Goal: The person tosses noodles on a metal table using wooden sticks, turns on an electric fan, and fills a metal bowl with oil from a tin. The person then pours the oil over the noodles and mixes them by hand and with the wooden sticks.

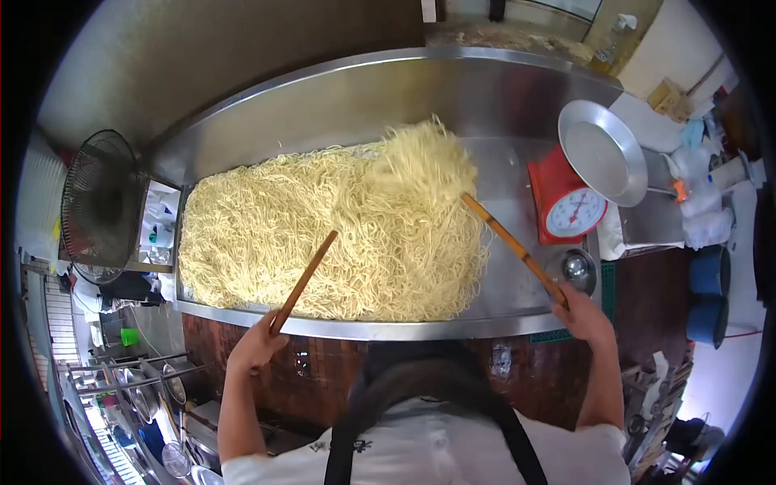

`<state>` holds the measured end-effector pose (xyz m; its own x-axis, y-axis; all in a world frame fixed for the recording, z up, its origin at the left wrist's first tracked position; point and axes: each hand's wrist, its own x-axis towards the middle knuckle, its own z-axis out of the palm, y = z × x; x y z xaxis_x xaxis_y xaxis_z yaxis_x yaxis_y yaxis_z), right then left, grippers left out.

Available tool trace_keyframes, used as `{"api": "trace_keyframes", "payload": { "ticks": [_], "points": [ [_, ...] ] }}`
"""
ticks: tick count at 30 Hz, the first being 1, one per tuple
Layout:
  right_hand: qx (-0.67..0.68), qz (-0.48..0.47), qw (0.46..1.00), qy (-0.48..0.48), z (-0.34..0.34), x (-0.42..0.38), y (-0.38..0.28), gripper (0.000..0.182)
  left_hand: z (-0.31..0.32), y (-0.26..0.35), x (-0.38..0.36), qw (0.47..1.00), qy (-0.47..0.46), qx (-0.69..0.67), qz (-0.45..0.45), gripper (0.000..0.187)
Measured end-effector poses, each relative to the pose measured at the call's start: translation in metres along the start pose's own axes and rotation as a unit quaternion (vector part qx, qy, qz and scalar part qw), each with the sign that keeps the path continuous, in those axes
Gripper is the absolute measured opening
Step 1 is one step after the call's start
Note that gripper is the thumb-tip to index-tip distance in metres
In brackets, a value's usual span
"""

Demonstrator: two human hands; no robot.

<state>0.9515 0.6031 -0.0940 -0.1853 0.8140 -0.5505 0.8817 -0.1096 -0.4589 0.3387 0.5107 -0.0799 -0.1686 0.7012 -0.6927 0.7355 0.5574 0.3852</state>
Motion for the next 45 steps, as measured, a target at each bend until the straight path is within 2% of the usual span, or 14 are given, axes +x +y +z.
{"api": "trace_keyframes", "payload": {
  "ticks": [6,9,13,15,18,21,27,29,31,34,35,38,40,45],
  "points": [
    [0.137,-0.093,0.984,0.062,0.157,0.230,-0.050,0.024,0.073,0.019,0.156,0.988,0.048,0.082,0.123,0.063],
    [0.194,-0.160,0.966,0.066,0.134,0.197,-0.130,0.027,0.069,0.094,0.162,0.983,-0.010,-0.081,0.166,0.069],
    [0.173,-0.161,0.964,0.124,0.190,0.149,-0.092,0.032,0.085,0.033,0.132,0.980,-0.051,-0.166,0.097,0.070],
    [0.190,-0.119,0.966,0.124,0.231,0.147,-0.088,0.035,0.166,-0.026,0.208,0.943,0.090,-0.134,0.291,0.072],
    [0.267,-0.052,0.957,0.099,0.211,0.147,-0.138,0.038,0.122,0.127,0.169,0.936,-0.083,-0.321,0.121,0.058],
    [0.263,-0.068,0.949,0.161,0.140,0.093,-0.147,0.035,0.099,0.154,0.139,0.913,-0.127,-0.342,0.184,0.058],
    [0.171,-0.002,0.971,0.168,0.075,-0.036,-0.033,0.043,0.018,-0.014,0.097,0.970,-0.084,-0.073,0.217,0.068],
    [0.069,0.087,0.988,0.107,0.045,-0.098,-0.046,0.041,-0.044,-0.010,-0.009,0.986,-0.147,-0.062,-0.048,0.067],
    [0.053,0.027,0.998,0.021,0.054,-0.096,-0.059,0.041,-0.060,-0.054,-0.051,0.992,-0.129,-0.005,-0.011,0.063],
    [0.096,-0.006,0.994,-0.052,0.140,-0.006,-0.071,0.035,0.005,-0.066,-0.026,0.989,-0.011,0.103,0.106,0.058],
    [0.050,-0.170,0.984,0.035,0.204,0.055,-0.057,0.035,0.032,-0.059,0.012,0.994,-0.040,0.042,0.097,0.057],
    [0.217,-0.099,0.971,0.030,0.244,0.176,-0.165,0.030,0.099,-0.005,0.133,0.982,0.040,-0.064,0.175,0.059],
    [0.282,-0.131,0.949,0.048,0.201,0.164,-0.216,0.029,0.090,0.058,0.142,0.960,-0.058,-0.242,0.125,0.064],
    [0.220,-0.085,0.966,0.101,0.261,0.122,-0.141,0.025,0.103,-0.006,0.112,0.952,-0.040,-0.268,0.144,0.062]
  ]
}}
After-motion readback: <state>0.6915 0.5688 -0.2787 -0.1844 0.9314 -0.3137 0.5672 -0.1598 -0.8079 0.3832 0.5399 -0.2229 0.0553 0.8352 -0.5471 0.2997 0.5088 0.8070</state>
